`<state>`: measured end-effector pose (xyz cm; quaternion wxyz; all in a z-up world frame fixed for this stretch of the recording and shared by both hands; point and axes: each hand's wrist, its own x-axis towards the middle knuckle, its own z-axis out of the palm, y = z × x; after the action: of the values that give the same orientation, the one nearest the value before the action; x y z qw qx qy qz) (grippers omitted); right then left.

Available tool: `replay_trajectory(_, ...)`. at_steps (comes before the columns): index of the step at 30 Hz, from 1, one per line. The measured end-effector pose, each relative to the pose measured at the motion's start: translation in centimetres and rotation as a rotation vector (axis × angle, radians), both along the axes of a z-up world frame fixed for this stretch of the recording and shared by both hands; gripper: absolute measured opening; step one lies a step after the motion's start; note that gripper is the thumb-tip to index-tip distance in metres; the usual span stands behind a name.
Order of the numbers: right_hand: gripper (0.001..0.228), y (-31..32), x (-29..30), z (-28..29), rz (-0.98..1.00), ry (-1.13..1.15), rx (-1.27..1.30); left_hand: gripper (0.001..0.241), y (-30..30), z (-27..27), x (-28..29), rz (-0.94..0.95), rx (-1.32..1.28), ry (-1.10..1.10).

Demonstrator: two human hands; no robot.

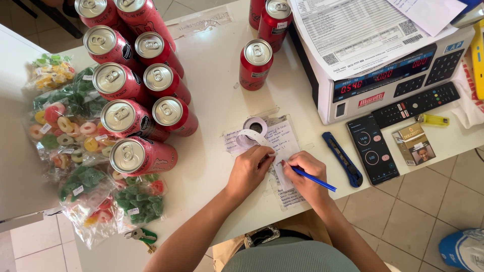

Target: Labeling soda cans with price stickers and recording information on a list at a checkout counter.

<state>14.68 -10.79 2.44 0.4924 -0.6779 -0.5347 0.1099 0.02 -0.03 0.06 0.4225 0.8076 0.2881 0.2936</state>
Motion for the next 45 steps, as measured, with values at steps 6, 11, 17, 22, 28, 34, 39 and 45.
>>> replay_trajectory(6,0.021,-0.7,0.6,-0.8,-0.044,0.074,0.000,0.014,0.0,-0.1,0.0,0.015,0.006,-0.013)
replay_trajectory(11,0.025,-2.4,2.4,-0.1,-0.250,-0.120,-0.190,0.019,0.0,-0.5,-0.4,0.023,-0.199,-0.093)
replay_trajectory(17,0.019,-2.3,1.2,2.5,-0.316,-0.441,-0.277,0.024,0.0,-0.1,-0.5,0.078,-0.336,-0.176)
replay_trajectory(22,0.016,-1.0,-0.7,2.3,-0.037,-0.084,-0.176,0.033,0.2,-0.1,-0.8,0.032,-0.407,-0.275)
replay_trajectory(28,0.014,0.1,-0.8,1.9,0.071,-0.009,-0.157,0.037,0.3,0.6,-1.1,-0.036,-0.555,-0.350)
replay_trajectory(34,0.018,0.7,-1.3,2.2,0.067,-0.017,-0.108,0.046,0.6,0.5,-1.3,-0.050,-0.659,-0.391)
replay_trajectory(39,0.016,0.8,-1.2,1.5,0.061,-0.116,-0.066,0.051,0.9,-0.1,-1.4,-0.044,-0.750,-0.442)
replay_trajectory(45,0.011,1.2,-1.7,1.8,0.085,-0.177,0.034,0.052,1.3,-0.2,-1.3,-0.043,-0.795,-0.461)
